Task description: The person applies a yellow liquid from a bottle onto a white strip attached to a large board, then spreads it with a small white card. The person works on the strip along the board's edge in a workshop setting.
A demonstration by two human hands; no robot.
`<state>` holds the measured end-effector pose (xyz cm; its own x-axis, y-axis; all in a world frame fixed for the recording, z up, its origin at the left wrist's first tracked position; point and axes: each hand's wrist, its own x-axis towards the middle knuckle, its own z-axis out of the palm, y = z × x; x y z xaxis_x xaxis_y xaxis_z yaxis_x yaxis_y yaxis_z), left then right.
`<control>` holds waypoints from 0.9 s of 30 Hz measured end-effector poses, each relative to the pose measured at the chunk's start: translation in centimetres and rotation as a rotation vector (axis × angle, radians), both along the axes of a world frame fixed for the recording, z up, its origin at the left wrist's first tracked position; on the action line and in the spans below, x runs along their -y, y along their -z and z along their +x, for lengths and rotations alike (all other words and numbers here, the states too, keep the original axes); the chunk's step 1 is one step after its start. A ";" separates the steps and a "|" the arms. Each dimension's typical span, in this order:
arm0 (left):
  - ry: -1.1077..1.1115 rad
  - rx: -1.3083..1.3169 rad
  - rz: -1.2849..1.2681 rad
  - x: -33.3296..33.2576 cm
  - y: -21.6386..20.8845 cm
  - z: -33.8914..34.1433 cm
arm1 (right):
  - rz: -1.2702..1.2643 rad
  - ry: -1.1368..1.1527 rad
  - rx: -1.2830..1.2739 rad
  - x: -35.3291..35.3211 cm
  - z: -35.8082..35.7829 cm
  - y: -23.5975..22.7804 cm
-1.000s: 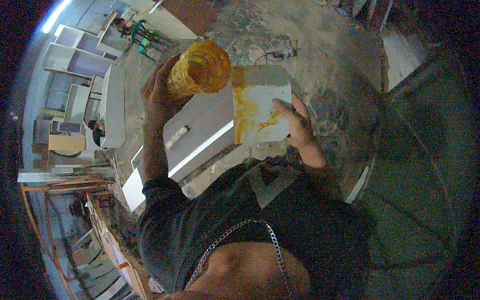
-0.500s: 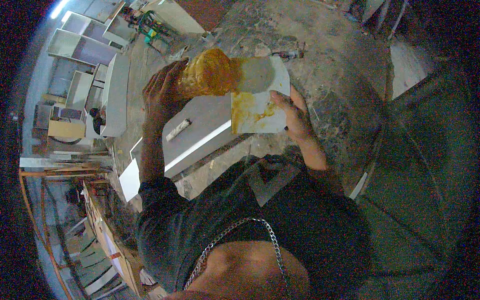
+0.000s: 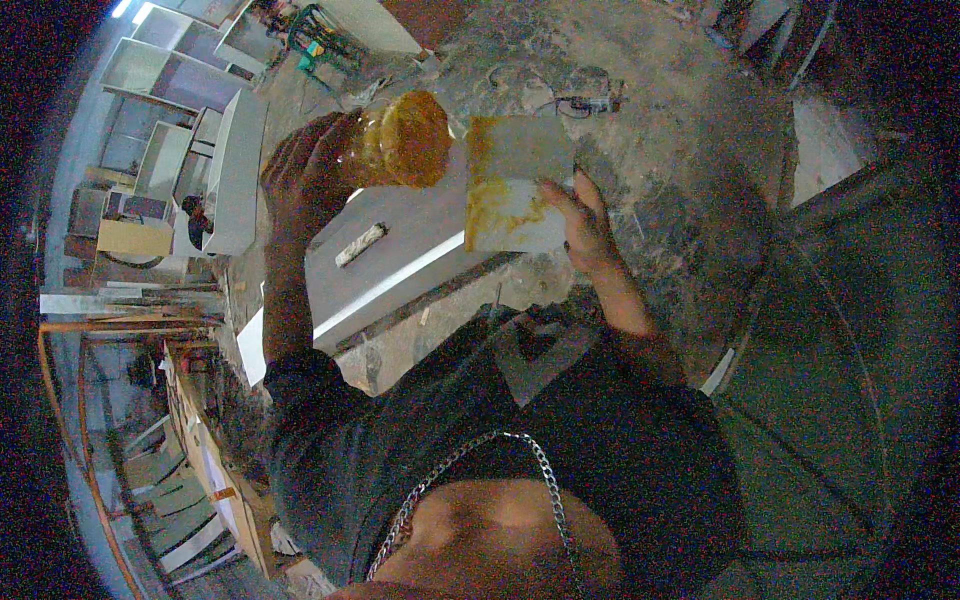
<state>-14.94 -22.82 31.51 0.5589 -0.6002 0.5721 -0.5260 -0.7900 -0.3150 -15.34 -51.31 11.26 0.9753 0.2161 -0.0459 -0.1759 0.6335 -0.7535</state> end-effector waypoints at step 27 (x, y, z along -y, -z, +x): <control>-0.148 -0.411 -0.474 -1.3 12.2 -4.3 | -0.025 0.112 -0.006 -0.8 2.3 0.0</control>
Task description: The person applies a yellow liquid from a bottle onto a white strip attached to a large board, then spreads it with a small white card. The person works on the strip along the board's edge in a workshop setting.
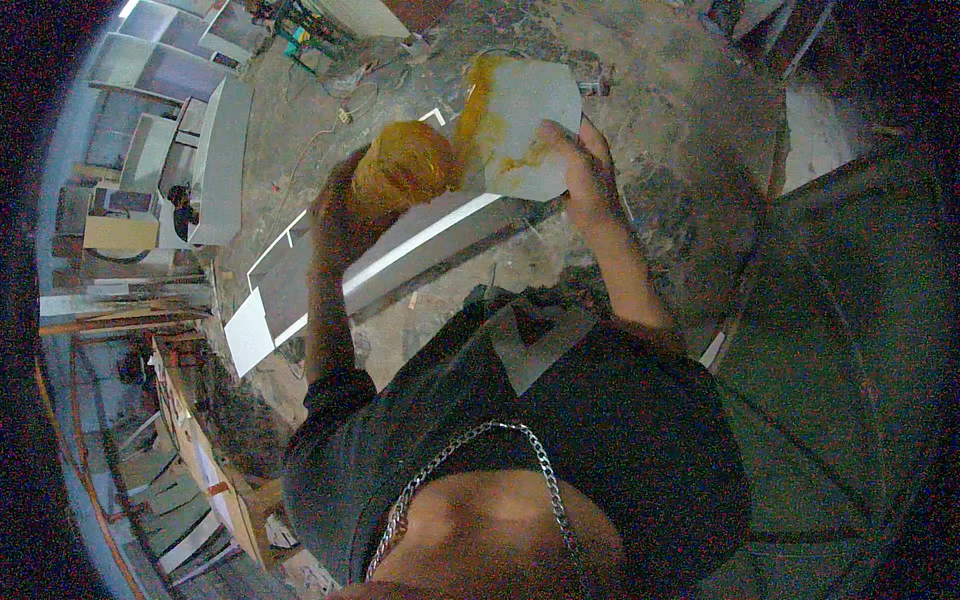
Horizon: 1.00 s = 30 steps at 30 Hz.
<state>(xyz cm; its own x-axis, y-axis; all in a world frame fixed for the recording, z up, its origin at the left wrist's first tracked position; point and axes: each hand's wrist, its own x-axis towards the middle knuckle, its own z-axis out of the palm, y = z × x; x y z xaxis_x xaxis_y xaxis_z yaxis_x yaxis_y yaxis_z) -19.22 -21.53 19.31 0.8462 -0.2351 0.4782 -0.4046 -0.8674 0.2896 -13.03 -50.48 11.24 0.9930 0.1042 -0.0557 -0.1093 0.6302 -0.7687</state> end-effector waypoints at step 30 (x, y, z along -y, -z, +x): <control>-0.203 -0.250 -0.259 -4.8 5.5 -5.9 | -0.024 -0.158 -0.147 -3.7 5.2 4.7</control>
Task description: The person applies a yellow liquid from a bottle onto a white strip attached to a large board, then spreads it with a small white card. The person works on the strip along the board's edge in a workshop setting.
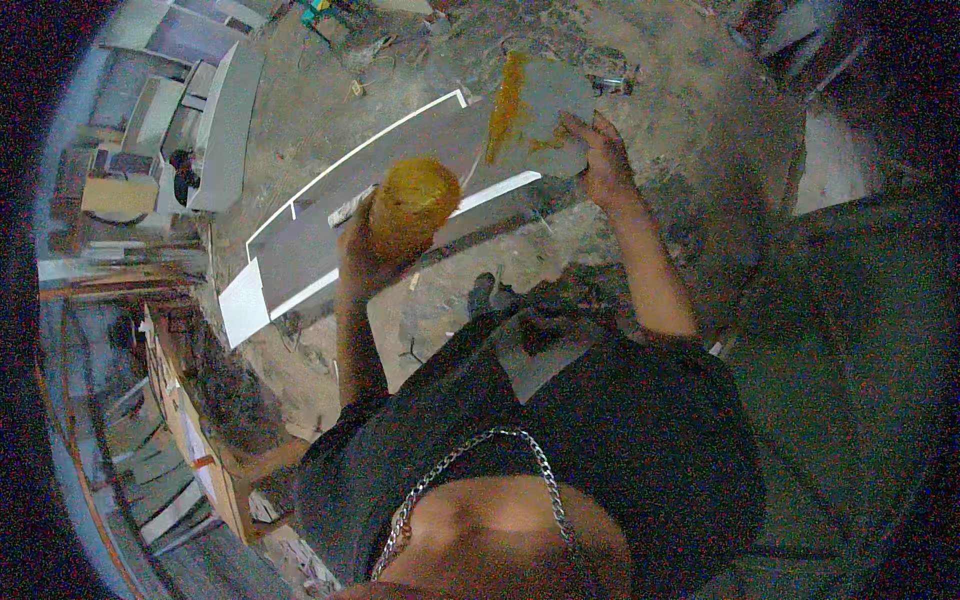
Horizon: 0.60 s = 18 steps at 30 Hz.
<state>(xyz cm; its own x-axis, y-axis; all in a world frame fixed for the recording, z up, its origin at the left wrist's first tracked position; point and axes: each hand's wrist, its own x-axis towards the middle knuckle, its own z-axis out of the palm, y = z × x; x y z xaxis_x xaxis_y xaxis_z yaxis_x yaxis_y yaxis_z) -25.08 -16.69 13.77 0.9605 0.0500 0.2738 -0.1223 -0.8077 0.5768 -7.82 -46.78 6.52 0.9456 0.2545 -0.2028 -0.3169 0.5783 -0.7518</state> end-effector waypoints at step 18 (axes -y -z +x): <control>0.056 0.291 -0.068 -21.3 -5.1 1.7 | 0.119 -0.376 -0.092 -26.8 -8.1 9.1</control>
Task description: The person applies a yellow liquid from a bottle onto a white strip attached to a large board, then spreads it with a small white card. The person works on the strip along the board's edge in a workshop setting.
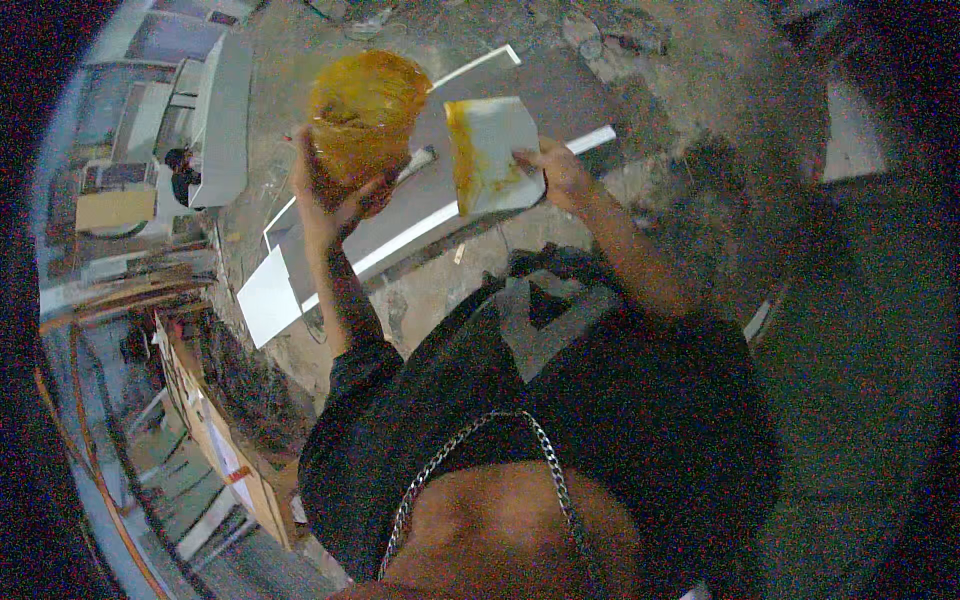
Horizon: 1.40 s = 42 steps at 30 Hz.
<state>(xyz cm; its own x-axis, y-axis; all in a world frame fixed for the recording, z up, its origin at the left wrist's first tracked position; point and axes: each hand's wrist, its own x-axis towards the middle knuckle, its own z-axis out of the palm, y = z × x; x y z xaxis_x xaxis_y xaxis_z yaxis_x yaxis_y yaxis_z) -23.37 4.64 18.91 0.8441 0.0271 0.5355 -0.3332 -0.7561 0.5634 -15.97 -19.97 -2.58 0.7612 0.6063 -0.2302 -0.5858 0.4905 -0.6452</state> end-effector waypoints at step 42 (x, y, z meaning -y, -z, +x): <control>-0.789 -0.755 -1.196 18.6 48.2 -14.7 | -1.571 -0.141 1.648 15.9 14.1 33.4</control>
